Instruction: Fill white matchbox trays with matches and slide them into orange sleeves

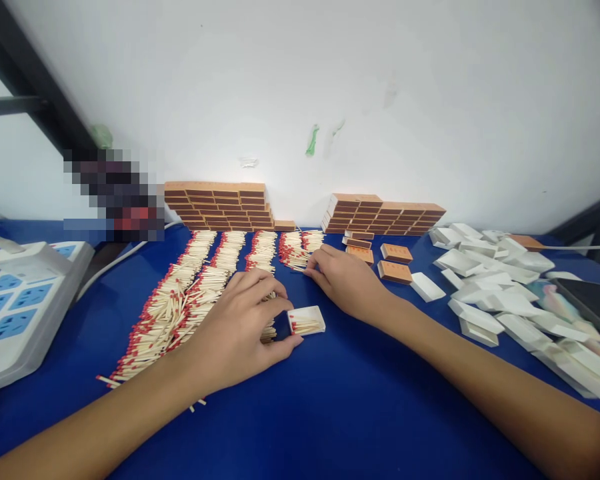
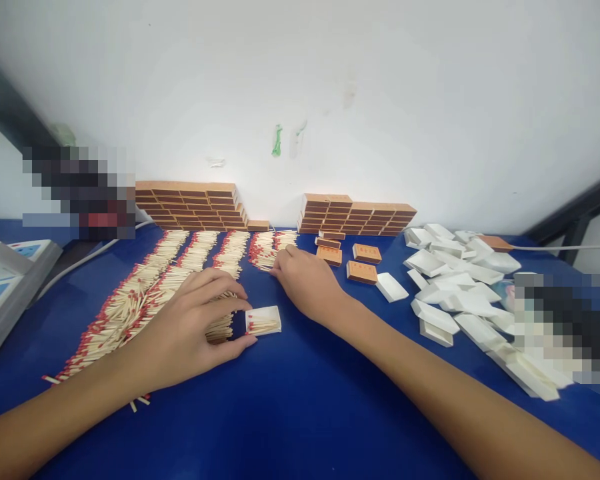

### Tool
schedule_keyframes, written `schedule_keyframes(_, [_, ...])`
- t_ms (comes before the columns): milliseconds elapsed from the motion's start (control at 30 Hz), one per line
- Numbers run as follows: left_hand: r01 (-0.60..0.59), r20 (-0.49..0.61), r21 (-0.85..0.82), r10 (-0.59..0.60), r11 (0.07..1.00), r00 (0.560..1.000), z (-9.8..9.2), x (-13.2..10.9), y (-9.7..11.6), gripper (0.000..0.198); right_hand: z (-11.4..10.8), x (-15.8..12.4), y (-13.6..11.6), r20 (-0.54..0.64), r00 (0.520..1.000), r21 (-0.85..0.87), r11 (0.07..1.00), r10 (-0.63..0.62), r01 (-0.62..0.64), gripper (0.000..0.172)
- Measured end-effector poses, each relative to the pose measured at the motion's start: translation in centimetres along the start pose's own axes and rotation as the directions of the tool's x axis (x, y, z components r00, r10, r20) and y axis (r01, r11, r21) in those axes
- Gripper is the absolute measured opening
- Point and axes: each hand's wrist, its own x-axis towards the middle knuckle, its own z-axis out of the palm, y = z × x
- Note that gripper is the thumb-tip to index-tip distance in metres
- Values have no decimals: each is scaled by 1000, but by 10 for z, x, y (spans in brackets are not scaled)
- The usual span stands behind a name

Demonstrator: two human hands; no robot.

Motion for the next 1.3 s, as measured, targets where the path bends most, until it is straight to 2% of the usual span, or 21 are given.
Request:
schedule_keyframes(167, [12, 14, -16, -12, 1000, 1000, 0, 0, 0, 19, 6, 3, -9, -39, 999, 77, 997, -8, 11, 11])
schedule_keyframes(367, [11, 10, -19, -11, 1000, 1000, 0, -1, 0, 18, 14, 6, -4, -112, 994, 202, 979, 6, 17, 5])
schedule_keyframes(1067, [12, 10, 3, -12, 1000, 1000, 1, -1, -2, 20, 15, 7, 6, -79, 996, 258, 964, -40, 60, 7])
schedule_keyframes(1167, [10, 2, 13, -10, 1000, 1000, 1, -1, -3, 20, 10, 5, 8, -65, 997, 264, 963, -40, 55, 7])
schedule_keyframes(1300, [26, -10, 32, -26, 999, 1000, 0, 0, -3, 19, -8, -11, 6, -71, 996, 334, 939, -57, 78, 9])
